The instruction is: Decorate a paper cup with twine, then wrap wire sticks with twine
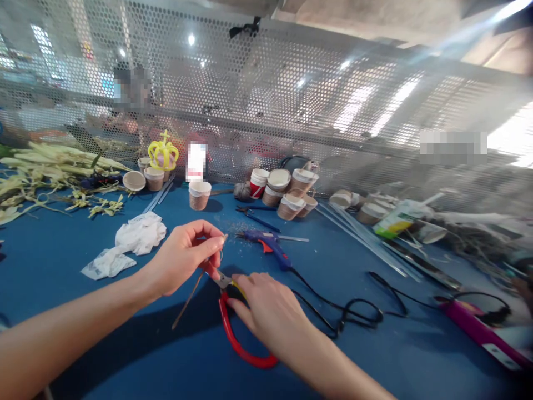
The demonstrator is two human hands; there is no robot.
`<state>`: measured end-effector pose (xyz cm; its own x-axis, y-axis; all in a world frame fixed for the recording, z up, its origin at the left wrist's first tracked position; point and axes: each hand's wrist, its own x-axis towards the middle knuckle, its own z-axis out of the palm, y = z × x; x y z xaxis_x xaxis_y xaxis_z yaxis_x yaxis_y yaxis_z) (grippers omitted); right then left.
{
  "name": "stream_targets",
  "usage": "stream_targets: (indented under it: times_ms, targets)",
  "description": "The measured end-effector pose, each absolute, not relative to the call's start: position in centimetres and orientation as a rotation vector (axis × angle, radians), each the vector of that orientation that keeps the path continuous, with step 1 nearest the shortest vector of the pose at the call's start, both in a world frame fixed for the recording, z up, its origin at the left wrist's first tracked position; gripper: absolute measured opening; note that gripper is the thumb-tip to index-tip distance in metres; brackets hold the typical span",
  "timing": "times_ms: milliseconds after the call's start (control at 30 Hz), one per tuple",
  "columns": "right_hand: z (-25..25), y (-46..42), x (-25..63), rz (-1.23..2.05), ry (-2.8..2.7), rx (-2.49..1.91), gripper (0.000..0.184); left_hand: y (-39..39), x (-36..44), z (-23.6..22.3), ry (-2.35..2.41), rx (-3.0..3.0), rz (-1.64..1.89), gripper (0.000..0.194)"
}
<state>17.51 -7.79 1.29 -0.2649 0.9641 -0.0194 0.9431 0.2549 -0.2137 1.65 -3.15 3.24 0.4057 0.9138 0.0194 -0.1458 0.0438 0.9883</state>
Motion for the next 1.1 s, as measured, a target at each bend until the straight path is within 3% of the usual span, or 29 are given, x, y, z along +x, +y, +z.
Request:
stream_targets:
  times_ms: [267, 400, 800, 933, 1100]
  targets:
    - [3.5, -6.9, 18.6, 0.567, -1.863, -1.308, 0.021, -4.0, 2.1, 2.9, 0.773, 1.246, 0.764, 0.021]
    - [3.3, -6.9, 18.3, 0.416, -1.982, -1.211, 0.010, -4.1, 2.3, 2.4, 0.723, 1.212, 0.723, 0.023]
    - [1.4, -6.9, 17.8, -0.031, -2.080, -1.245, 0.017, -4.2, 2.8, 1.4, 0.767, 1.205, 0.794, 0.017]
    - [1.4, -7.1, 17.6, 0.130, -1.962, -1.329, 0.015, -4.6, 3.0, 1.6, 0.871, 1.327, 0.836, 0.012]
    - [1.3, -7.3, 17.2, 0.636, -1.694, -1.391, 0.016, -4.8, 3.1, 1.3, 0.940, 1.502, 0.924, 0.010]
